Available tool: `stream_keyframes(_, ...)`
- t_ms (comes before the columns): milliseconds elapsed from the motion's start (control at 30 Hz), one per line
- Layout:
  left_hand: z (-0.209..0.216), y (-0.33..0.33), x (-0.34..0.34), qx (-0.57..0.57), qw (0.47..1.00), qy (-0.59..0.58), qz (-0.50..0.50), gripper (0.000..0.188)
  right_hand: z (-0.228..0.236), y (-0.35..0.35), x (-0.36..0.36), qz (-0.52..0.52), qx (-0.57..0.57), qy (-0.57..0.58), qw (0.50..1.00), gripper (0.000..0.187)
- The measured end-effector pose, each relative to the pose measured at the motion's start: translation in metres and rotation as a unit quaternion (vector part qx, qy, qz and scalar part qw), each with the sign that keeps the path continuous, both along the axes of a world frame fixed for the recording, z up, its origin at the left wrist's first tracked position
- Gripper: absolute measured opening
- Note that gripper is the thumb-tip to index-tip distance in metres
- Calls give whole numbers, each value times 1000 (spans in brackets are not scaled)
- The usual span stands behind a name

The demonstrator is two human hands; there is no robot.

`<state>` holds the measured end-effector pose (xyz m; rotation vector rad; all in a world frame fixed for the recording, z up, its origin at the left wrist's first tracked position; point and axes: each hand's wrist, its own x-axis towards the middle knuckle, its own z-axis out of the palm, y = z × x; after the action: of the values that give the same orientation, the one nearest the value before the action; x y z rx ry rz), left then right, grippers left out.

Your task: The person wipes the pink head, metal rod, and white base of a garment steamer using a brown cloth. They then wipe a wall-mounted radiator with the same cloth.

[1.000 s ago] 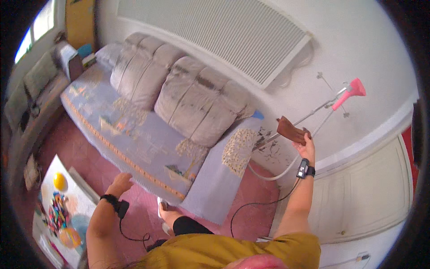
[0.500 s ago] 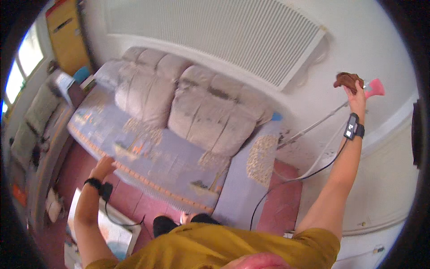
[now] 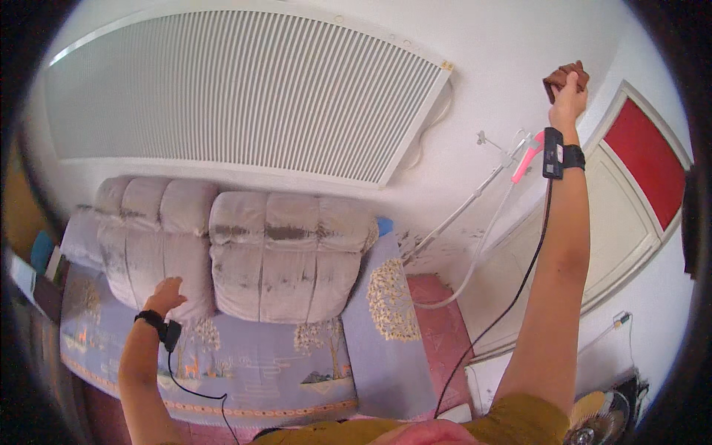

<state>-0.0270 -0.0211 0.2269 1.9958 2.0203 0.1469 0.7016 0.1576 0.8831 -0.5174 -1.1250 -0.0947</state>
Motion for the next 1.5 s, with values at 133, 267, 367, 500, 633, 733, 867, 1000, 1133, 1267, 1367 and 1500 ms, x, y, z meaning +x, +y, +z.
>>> stream_keyframes(133, -2, 123, 35, 66, 996, -43, -48, 94, -19, 46, -26, -100, -71, -66, 990, 52)
stream_keyframes(267, 4, 211, 94, 81, 994, -47, -52, 119, -40, 93, -35, -87, -109, -109, 984, 54)
stream_keyframes(367, 9, 254, 131, 34, 998, -49, -22, 120, -51, 131, -35, -128, -131, -147, 972, 52)
stream_keyframes(500, -1, 286, 161, 5, 993, 116, 5, 126, -63, 190, -31, -140, -167, -165, 962, 53)
stream_keyframes(633, -15, 301, 166, -3, 985, 169, 27, 123, -71, 257, -34, -131, -180, -191, 956, 57)
stream_keyframes(733, -18, 305, 163, -11, 985, 170, 26, 122, -67, 307, -38, -193, -200, -231, 932, 58)
stream_keyframes(867, -16, 305, 163, -28, 984, 175, 18, 119, -70, 350, -35, -303, -303, -267, 863, 64)
stream_keyframes(1000, -17, 303, 166, -22, 985, 166, 31, 114, -76, 361, -56, -369, -259, -263, 853, 63)
stream_keyframes(1133, -17, 302, 167, 4, 985, 169, 36, 99, -85, 347, -125, -381, -205, -273, 859, 62)
stream_keyframes(1267, -16, 299, 165, -12, 988, 149, 22, 93, -102, 335, -222, -351, -101, -317, 875, 61)
stream_keyframes(1367, -16, 296, 164, -6, 988, 156, 18, 92, -104, 324, -287, -343, -75, -339, 873, 57)
stream_keyframes(1500, -20, 295, 162, 25, 987, 155, 15, 92, -102, 318, -374, -291, -23, -400, 869, 45)
